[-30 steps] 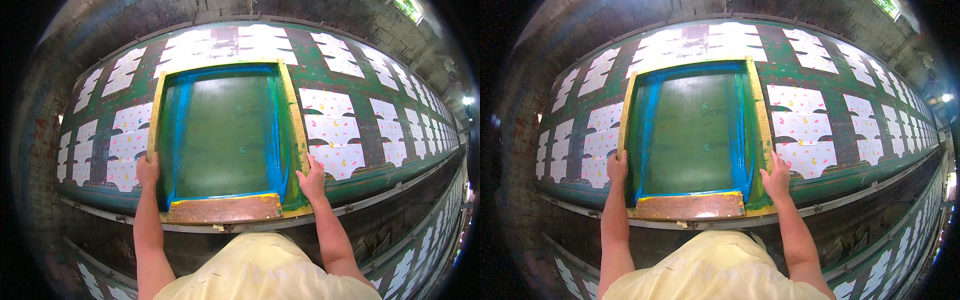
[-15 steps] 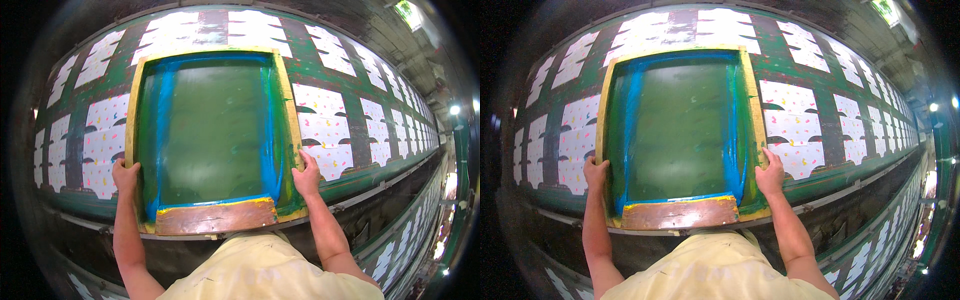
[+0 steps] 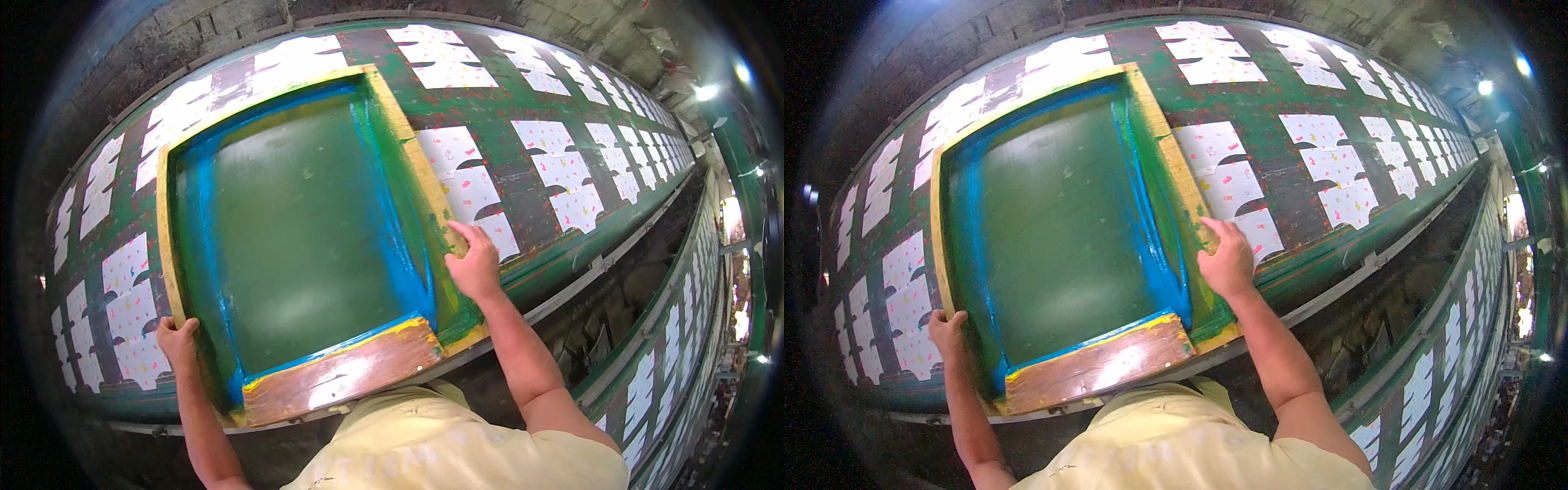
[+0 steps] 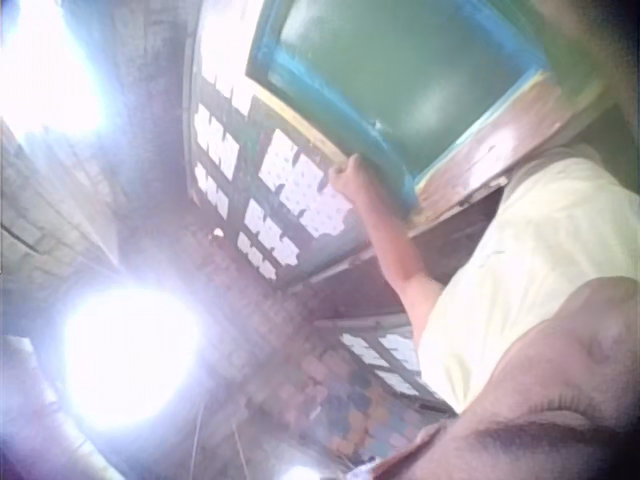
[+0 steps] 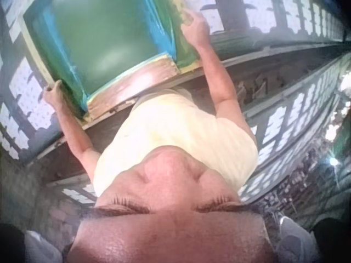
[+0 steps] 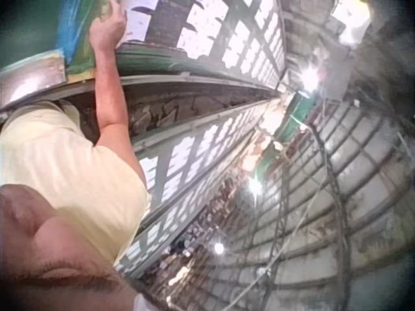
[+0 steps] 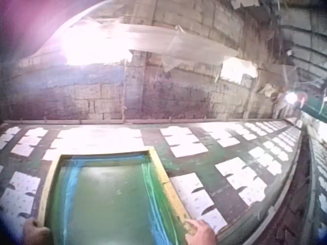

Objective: The person performs manual screen printing by repeatedly pulling a squeegee across a screen frame to transfer green ink onto white paper sheets arranged on a flatbed. The person repositions the screen between prints and continues the process across multiple sheets.

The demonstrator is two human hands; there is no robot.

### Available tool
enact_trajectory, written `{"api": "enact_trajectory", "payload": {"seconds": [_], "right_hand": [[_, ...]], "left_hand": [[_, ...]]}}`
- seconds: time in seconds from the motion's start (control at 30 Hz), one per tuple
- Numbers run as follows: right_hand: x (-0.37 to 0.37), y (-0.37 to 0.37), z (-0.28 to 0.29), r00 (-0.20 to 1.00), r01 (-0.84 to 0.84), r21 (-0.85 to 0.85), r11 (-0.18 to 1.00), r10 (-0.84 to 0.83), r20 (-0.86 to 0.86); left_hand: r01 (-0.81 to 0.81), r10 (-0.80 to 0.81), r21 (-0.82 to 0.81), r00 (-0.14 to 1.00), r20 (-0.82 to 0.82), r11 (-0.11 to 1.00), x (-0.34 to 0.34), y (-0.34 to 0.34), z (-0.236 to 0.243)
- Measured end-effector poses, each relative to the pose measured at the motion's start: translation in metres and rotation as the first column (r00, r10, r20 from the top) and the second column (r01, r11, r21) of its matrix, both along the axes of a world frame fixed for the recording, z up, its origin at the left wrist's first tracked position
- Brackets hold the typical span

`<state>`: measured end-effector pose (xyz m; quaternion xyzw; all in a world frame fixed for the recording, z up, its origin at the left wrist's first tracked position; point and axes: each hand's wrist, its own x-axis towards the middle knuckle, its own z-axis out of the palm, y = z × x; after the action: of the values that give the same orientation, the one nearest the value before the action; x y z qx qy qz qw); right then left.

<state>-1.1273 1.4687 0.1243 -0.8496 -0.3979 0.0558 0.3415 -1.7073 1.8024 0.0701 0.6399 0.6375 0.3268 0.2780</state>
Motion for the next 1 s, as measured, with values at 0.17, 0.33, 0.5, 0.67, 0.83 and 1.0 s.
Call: {"api": "enact_trajectory", "payload": {"seconds": [0.17, 0.33, 0.5, 0.67, 0.83, 1.0], "right_hand": [[0.102, -0.056, -0.027, 0.987, 0.132, -0.046, 0.99, -0.136, -0.091], [0.197, -0.112, -0.054, 0.976, 0.181, 0.004, 0.984, -0.179, -0.122], [0.261, -0.15, -0.068, 0.957, 0.219, 0.028, 0.975, -0.209, -0.2], [0.288, -0.163, -0.068, 0.941, 0.204, 0.055, 0.977, -0.181, -0.285], [0.302, -0.172, -0.065, 0.959, 0.177, -0.003, 0.984, -0.173, -0.225], [0.31, -0.175, -0.065, 0.957, 0.169, -0.009, 0.986, -0.166, -0.239]], "left_hand": [[-0.035, 0.037, -0.021, 0.995, 0.088, 0.999, 0.124, -0.064, -0.007], [-0.037, 0.037, -0.008, 0.999, 0.031, 0.999, 0.226, -0.123, -0.02], [-0.058, 0.064, -0.065, 0.994, 0.091, 0.996, 0.295, -0.16, -0.024], [-0.045, 0.051, -0.052, 0.992, 0.12, 0.998, 0.322, -0.176, -0.017], [-0.041, 0.044, -0.04, 0.996, 0.074, 0.998, 0.335, -0.183, -0.017], [-0.042, 0.043, -0.019, 0.998, 0.052, 0.999, 0.342, -0.186, -0.016]]}}
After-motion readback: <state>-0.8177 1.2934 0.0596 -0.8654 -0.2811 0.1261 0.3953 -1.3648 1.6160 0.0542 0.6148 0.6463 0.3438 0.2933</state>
